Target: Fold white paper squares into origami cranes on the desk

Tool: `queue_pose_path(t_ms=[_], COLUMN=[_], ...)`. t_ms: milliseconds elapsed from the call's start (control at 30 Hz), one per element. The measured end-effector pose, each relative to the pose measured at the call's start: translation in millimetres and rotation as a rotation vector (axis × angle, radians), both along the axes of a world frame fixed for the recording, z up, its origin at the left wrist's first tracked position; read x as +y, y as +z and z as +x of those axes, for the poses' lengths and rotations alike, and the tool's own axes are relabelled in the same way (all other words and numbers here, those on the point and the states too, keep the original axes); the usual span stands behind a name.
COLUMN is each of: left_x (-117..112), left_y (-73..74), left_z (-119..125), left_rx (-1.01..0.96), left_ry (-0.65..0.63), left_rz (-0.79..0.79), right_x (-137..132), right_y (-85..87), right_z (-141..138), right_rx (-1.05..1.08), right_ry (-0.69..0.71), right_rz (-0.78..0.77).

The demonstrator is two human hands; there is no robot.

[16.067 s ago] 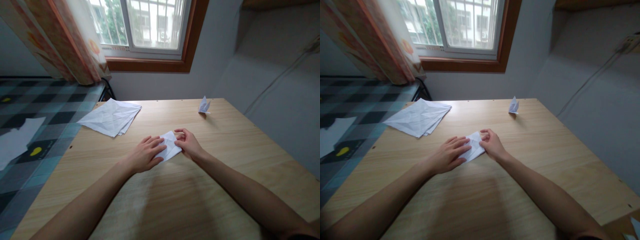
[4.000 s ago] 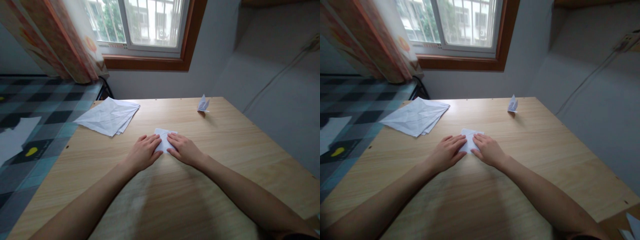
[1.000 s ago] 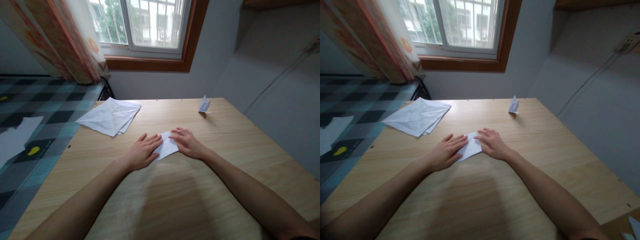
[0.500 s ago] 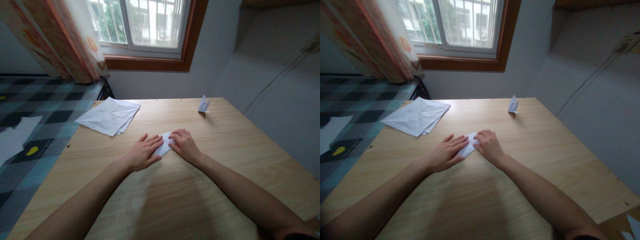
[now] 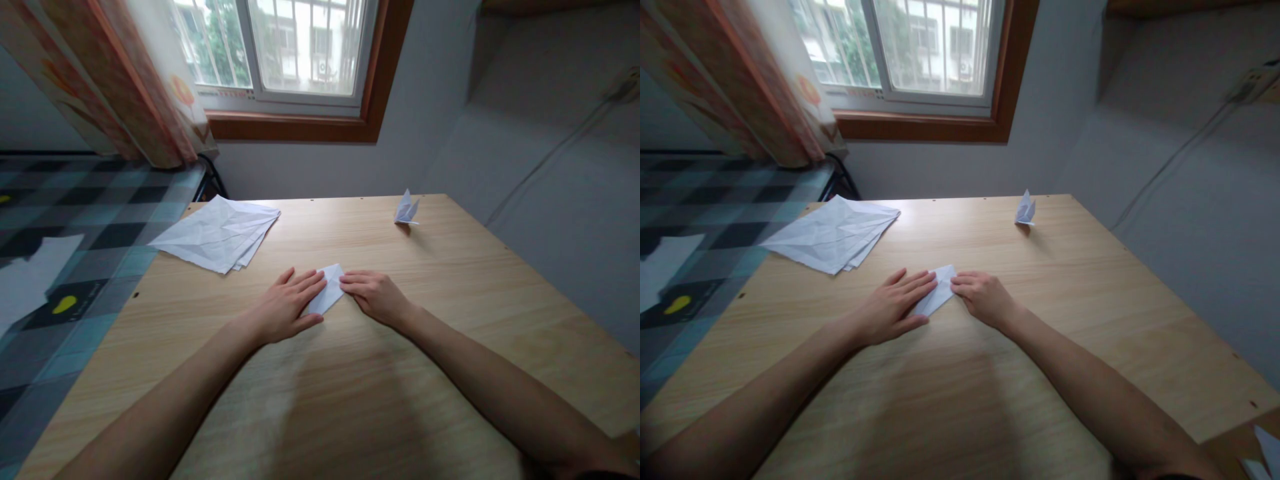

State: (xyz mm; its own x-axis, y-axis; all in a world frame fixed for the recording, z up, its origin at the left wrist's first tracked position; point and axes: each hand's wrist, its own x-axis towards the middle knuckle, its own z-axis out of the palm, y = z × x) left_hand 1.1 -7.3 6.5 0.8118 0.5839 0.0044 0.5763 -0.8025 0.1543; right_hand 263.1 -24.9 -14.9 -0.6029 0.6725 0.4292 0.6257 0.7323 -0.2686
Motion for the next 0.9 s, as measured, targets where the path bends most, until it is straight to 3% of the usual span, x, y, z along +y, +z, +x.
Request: queue_pose_path(t_ms=[200, 300, 533, 900], left_x=[-0.6, -2.1, -2.7, -3.3], left_y=[0.6, 1.5, -1.6, 3.3], left_z=[0.7, 1.2, -2.5, 1.9], left_rx=[-0.048, -0.099, -0.253, -0.156], left_ry=[0.044, 0.06, 0.112, 0.117], left_rz=[-0.013, -0.023, 0.094, 0.113], right_x=[-5.1, -5.8, -3.2, 0.1], right_y=[6.1, 8.4, 7.9, 10.5], right_z=[-7.4, -7.7, -3.8, 3.4], right_rx=[0.355, 0.35, 0.157, -0.132], right_ry=[-0.061, 0.036, 0.132, 0.209], right_rz=[-0.253, -0.286, -0.097, 0.203])
